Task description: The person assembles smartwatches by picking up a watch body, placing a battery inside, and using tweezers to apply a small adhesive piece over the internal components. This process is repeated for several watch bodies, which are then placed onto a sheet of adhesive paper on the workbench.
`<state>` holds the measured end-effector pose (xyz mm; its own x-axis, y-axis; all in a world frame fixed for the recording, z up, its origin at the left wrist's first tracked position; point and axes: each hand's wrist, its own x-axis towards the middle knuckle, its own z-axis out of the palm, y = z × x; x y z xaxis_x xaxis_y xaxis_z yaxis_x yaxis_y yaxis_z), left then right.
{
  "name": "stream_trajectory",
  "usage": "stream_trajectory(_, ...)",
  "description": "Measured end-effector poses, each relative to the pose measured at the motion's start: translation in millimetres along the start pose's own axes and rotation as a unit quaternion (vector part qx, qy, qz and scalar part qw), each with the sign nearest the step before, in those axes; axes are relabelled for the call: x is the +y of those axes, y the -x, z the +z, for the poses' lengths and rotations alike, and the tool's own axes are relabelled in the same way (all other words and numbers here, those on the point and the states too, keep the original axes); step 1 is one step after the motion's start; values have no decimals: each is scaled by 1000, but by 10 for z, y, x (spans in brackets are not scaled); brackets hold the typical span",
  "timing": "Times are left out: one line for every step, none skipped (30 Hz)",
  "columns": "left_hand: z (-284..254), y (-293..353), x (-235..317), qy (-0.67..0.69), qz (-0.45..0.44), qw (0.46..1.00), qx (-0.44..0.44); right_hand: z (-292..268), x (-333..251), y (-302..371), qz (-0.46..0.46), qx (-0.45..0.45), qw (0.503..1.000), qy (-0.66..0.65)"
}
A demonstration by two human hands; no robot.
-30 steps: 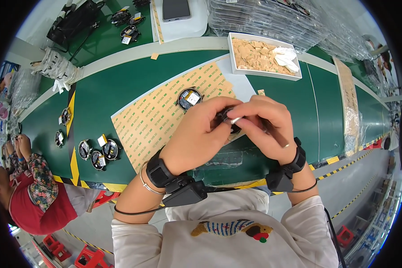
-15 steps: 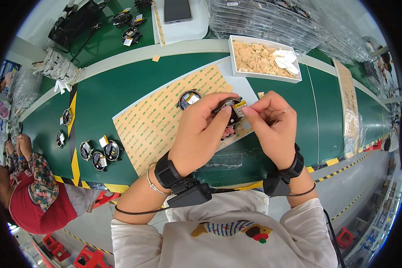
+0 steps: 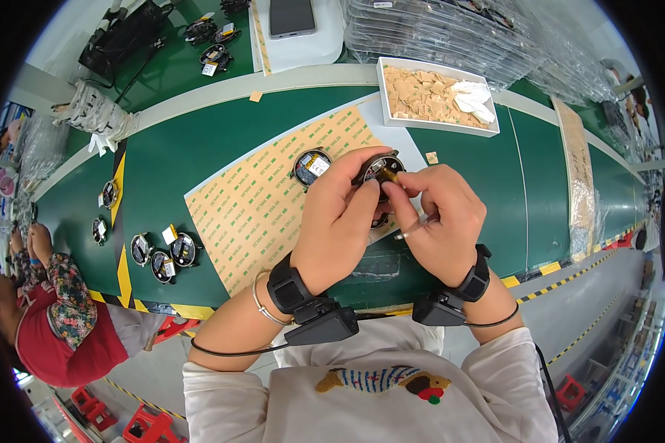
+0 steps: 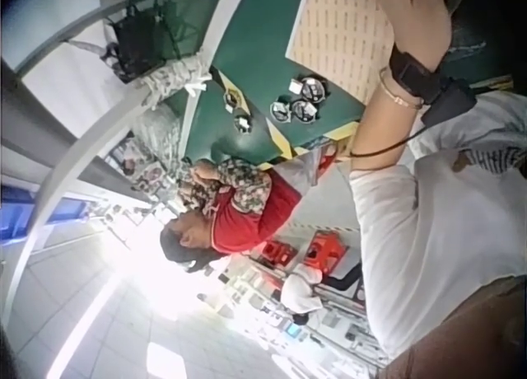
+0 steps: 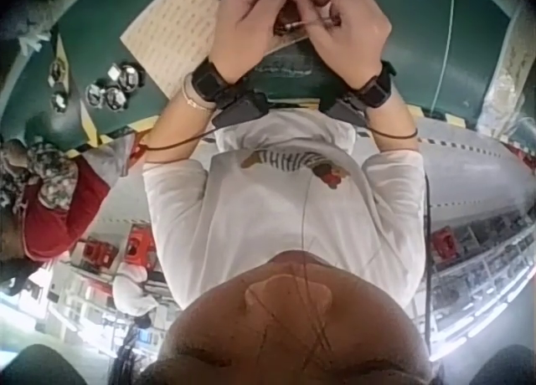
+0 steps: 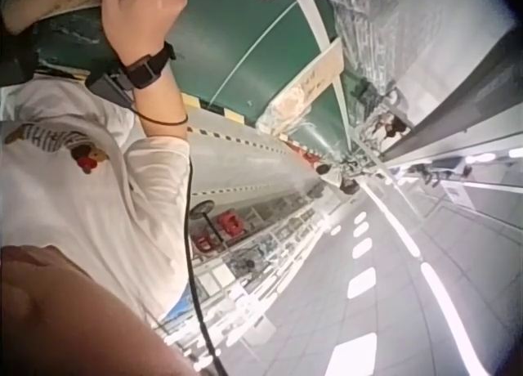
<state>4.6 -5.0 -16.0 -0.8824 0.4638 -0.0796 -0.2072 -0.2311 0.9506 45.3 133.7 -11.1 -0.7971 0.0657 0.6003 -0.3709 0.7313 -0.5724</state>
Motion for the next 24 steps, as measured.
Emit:
stream_trajectory(-6,2,-3,0,4,1000,-13,-9,-5,-1,0,0,1000,0)
stream_trajectory(-9,4,3,0,4,1000,-12,-20,-20,-3,36,-13,999,-33)
stream_trajectory(-10,7,16,-11,5,1000,-14,-31,-35,-4,71,-26,995,-65)
stream_trajectory(-11,9,29,-21,7,1000,-16,-34,-42,-5,106,-39,989,-98)
stream_trajectory(-13,11,35,-32,9,999,-17,-27,-41,-7,106,-39,989,-98)
stream_trajectory(-15,12,32,-32,9,999,-17,-15,-36,-9,163,-34,968,-188)
stream_trajectory(-6,14,25,-31,13,999,-18,-8,-31,-11,219,-28,936,-275)
stream_trajectory(4,16,16,-29,18,999,-20,-3,-23,-12,272,-22,893,-359)
stream_trajectory(13,17,6,-28,23,999,-22,4,-6,-7,272,-22,893,-358)
stream_trajectory(19,18,-19,-27,23,999,-22,11,21,3,257,-19,899,-354)
stream_trajectory(23,18,-61,-37,49,998,-27,14,50,11,242,-15,905,-349)
stream_trajectory(18,17,-87,-48,75,996,-31,20,72,7,226,-13,910,-346)
stream_trajectory(14,18,-93,-59,101,993,-34,0,89,-11,226,-13,910,-347)
stream_trajectory(7,21,-97,-60,101,993,-33,-41,109,-37,234,-39,914,-328)
stream_trajectory(-3,26,-100,-66,110,991,-34,-83,129,-63,241,-65,918,-309)
stream_trajectory(-10,31,-86,-72,119,990,-35,-101,146,-81,248,-91,920,-290)
stream_trajectory(-2,30,-72,-76,128,988,-40,-116,170,-84,248,-90,920,-289)
stream_trajectory(0,34,-47,-75,128,988,-40,-121,196,-83,263,-107,906,-313)
stream_trajectory(-7,44,-15,-82,101,991,-33,-119,216,-81,278,-125,891,-336)
stream_trajectory(-18,56,28,-89,73,993,-25,-114,222,-81,292,-143,875,-359)
stream_trajectory(-32,68,74,-96,45,994,-16,-112,207,-77,292,-144,875,-358)
stream_trajectory(-39,65,129,-93,46,995,-17,-128,191,-66,285,-141,869,-378)
stream_trajectory(-52,60,201,-158,45,985,-57,-145,172,-55,279,-139,864,-397)
stream_trajectory(-93,75,270,-226,42,969,-90,-125,148,-54,271,-141,854,-421)
